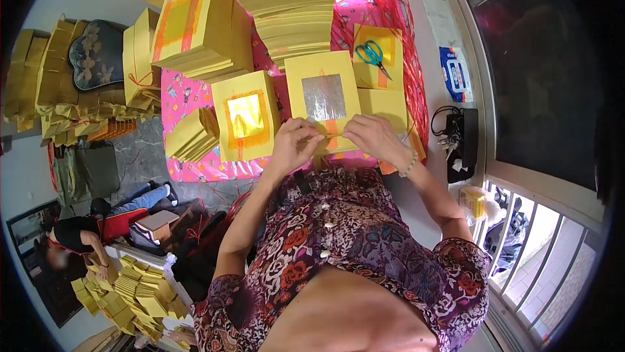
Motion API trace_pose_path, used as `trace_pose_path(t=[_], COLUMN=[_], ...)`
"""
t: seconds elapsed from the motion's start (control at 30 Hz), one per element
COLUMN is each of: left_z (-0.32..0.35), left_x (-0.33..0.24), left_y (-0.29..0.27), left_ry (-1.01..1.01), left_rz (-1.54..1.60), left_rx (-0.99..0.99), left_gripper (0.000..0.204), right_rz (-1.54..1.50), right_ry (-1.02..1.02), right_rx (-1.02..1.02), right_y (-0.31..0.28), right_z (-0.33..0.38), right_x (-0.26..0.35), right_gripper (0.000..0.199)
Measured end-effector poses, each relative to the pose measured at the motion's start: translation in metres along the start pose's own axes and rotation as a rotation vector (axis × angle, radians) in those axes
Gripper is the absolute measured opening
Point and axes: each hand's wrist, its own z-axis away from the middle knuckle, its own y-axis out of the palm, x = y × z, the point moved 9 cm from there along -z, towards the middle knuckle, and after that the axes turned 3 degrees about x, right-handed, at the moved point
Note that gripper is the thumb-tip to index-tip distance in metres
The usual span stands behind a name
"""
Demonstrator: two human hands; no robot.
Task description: Apply silver or gold foil squares onto stacks of yellow joss paper.
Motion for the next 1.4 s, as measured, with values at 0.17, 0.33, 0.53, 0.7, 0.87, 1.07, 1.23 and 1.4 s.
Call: trace_pose_path(t=[0.17, 0.33, 0.53, 0.7, 0.87, 1.07, 1.23, 1.4], left_z=[0.010, 0.000, -0.040, -0.056, -0.060, -0.064, -0.065, -0.066], left_x=[-0.062, -0.062, -0.038, -0.022, -0.014, -0.011, -0.011, -0.010], left_y=[-0.024, 0.001, 0.021, 0.025, 0.027, 0.028, 0.028, 0.027], left_ry=[0.251, 0.291, 0.166, 0.111, 0.115, 0.108, 0.121, 0.140], left_rz=[-0.379, -0.428, -0.559, -0.605, -0.621, -0.636, -0.624, -0.640], left_rx=[-0.336, -0.261, -0.107, -0.038, -0.024, -0.006, 0.001, 0.023], left_gripper=[0.051, 0.052, 0.070, 0.079, 0.080, 0.080, 0.080, 0.081], right_rz=[-0.023, -0.039, -0.032, 0.184, 0.240, 0.124, 0.102, 0.099], right_ry=[0.145, 0.202, 0.223, 0.207, 0.135, 0.151, 0.174, 0.208], right_rx=[-0.114, -0.198, -0.226, -0.192, -0.067, -0.027, -0.018, 0.018], right_y=[-0.032, -0.049, -0.037, -0.021, -0.001, 0.007, 0.008, 0.010], right_z=[-0.022, -0.071, -0.120, -0.137, -0.154, -0.166, -0.167, -0.167], right_x=[-0.015, -0.046, -0.098, -0.115, -0.104, -0.095, -0.101, -0.102], right_gripper=[0.016, 0.018, 0.021, 0.021, 0.021, 0.022, 0.022, 0.022])
